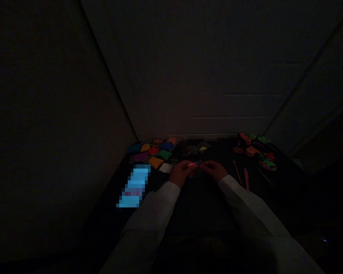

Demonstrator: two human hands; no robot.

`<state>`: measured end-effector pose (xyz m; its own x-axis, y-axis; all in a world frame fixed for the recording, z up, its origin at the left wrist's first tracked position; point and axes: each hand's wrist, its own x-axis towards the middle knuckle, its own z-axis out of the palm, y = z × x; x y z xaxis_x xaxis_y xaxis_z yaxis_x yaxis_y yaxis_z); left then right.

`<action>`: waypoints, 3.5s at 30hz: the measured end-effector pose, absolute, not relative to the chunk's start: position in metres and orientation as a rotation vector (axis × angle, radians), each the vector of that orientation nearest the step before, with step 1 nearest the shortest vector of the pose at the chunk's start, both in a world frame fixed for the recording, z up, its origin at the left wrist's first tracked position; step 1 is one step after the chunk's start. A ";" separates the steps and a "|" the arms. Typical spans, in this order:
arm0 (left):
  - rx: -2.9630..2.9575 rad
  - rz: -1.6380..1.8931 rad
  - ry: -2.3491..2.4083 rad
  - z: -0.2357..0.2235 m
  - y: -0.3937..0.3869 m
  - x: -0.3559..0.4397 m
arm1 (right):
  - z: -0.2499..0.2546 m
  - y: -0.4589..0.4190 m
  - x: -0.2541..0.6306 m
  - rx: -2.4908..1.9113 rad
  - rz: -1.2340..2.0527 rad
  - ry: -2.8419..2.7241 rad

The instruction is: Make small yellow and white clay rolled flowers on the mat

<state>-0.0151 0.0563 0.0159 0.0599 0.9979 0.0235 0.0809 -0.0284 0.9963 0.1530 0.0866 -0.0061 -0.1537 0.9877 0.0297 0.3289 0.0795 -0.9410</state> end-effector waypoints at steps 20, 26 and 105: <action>1.065 1.288 1.211 0.013 0.054 -0.011 | 0.012 0.068 0.153 -1.388 1.186 -1.416; 0.992 1.281 1.223 0.022 0.052 -0.012 | 0.018 0.063 0.157 -1.368 1.274 -1.421; 0.821 1.100 1.083 0.101 0.020 -0.018 | 0.129 0.044 0.159 -1.272 1.329 -1.750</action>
<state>-0.0183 0.0202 0.1007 0.0824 0.9616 -0.2619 -0.2769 0.2745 0.9209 0.1594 0.0442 0.1289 -0.3659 0.9265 -0.0878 0.3331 0.0423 -0.9420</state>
